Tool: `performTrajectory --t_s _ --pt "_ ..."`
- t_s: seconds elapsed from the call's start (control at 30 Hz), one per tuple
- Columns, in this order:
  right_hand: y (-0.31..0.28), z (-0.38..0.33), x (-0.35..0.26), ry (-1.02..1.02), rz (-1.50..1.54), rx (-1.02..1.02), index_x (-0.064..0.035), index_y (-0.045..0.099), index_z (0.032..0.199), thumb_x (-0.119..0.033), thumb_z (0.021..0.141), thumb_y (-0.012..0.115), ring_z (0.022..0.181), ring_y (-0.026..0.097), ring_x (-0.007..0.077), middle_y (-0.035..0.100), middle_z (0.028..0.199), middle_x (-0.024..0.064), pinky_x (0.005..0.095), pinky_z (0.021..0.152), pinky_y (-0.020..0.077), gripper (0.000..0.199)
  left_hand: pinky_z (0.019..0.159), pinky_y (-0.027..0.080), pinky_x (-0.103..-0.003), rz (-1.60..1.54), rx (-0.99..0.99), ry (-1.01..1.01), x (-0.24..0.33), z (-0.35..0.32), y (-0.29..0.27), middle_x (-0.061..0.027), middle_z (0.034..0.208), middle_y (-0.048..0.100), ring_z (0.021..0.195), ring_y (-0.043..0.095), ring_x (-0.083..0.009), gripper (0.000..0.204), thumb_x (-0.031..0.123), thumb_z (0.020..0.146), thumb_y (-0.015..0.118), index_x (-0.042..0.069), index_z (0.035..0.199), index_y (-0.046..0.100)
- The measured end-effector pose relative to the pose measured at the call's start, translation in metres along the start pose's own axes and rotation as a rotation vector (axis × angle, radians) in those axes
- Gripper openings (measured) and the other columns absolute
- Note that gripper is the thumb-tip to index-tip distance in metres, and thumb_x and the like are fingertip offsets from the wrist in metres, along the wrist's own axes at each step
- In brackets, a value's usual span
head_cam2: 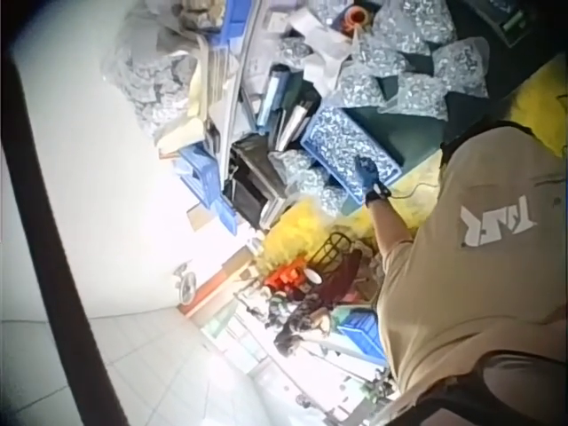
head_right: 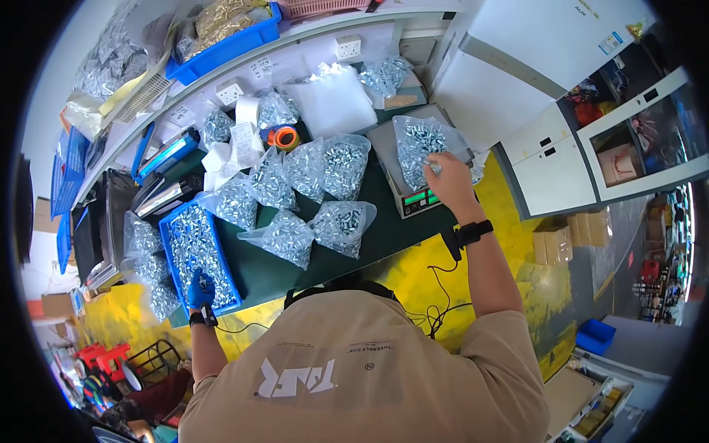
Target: The person picks up a bag of metal fasteners from a scale and places it on the table, then fills a new plastic bag with fasteners from a blue tray and weighs it.
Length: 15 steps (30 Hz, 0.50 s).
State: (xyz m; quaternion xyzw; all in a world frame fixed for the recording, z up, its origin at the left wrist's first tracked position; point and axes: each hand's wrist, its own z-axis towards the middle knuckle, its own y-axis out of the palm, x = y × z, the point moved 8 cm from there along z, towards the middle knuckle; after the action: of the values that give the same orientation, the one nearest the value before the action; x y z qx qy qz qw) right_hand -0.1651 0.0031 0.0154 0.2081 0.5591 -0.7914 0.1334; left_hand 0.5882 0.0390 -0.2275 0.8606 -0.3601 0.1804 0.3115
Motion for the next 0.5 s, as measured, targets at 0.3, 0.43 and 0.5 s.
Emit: performTrajectory --t_s 0.3,0.43,0.5 --pt "-0.025 0.001 -0.010 0.101 0.086 0.033 -0.0086 0.063 0.120 -0.003 0.078 0.064 0.065 0.061 0.0228 0.061 0.127 0.0125 0.0314 0.066 0.0517 0.042 0.048 0.041 -0.021 0.503 -0.073 0.318 0.033 0.045 -0.032 0.0025 0.069 0.053 0.057 0.050 -0.0096 0.014 0.025 0.098 0.059 0.016 0.089 0.063" --pt "-0.021 0.010 -0.010 0.053 -0.024 0.054 -0.0089 0.062 0.122 -0.004 0.079 0.063 0.066 0.061 0.0235 0.061 0.129 0.0112 0.0325 0.068 0.0518 0.043 0.056 0.044 -0.022 0.032 -0.289 -0.022 0.021 0.057 -0.029 0.0020 0.076 0.057 0.067 0.054 -0.0097 0.010 0.021 0.097 0.060 0.012 0.099 0.066" --pt "-0.017 0.011 -0.012 0.067 -0.028 0.051 -0.0089 0.062 0.122 -0.005 0.079 0.063 0.067 0.061 0.0238 0.061 0.128 0.0109 0.0328 0.068 0.0519 0.043 0.057 0.044 -0.022 0.066 -0.267 -0.018 0.027 0.059 -0.028 0.0022 0.078 0.058 0.068 0.055 -0.0097 0.011 0.019 0.096 0.061 0.011 0.102 0.066"
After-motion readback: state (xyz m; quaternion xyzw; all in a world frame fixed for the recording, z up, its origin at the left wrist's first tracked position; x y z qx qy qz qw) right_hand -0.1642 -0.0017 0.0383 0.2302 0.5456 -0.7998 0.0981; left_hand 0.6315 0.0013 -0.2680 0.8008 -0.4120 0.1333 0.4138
